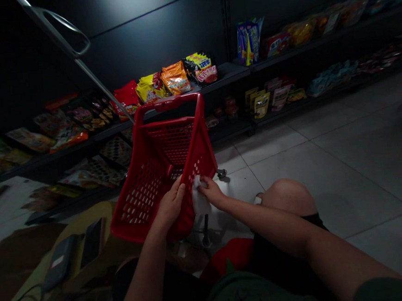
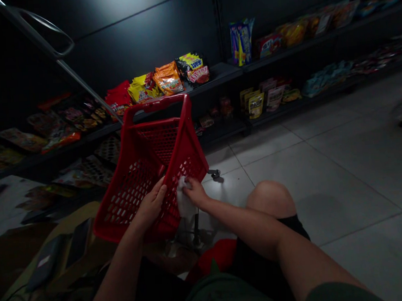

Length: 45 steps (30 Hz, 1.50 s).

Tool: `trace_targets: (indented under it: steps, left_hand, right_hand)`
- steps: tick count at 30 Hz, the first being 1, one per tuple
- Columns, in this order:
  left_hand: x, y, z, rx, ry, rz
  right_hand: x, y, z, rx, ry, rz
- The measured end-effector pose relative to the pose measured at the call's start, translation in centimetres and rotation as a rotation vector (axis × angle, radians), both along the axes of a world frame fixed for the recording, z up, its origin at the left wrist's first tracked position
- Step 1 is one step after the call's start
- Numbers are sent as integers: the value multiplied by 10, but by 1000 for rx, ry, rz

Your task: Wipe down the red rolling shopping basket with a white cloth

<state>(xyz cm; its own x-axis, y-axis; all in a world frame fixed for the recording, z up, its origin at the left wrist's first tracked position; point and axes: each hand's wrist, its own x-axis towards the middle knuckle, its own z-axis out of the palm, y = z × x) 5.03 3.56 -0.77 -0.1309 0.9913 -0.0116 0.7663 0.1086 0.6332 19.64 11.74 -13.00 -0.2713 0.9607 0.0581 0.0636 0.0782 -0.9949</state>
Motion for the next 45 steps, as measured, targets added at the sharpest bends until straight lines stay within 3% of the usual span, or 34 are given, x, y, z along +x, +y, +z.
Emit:
trace_targets:
  steps: [5,8,14,20,24,28,37,45]
  left_hand:
    - [4,-2,4,-6,18,26]
    - [5,1,6,-14,13,18]
    - [-2,13,2,-6,2,34]
    - [5,13,7,5,-1,12]
    - [6,12,8,-2,2,17]
    - [-1,10,4,-8,2,26]
    - [7,3,9,-29,-5,23]
    - [-1,6,2,-5,-23,23]
  right_hand:
    - [3,35,-2,-172,-37,-201]
    - [4,53,-1,-148,-39,-142]
    - [1,32,-15,-201,-30,15]
    - [-7,47,-18,-260,40,-104]
    - [-7,53,-20,-216,-4,-76]
    - [3,47,-23,-302,-13,-43]
    - [0,71,-25,-335,28,-142]
    - [9,53,-34,-345,23,-96]
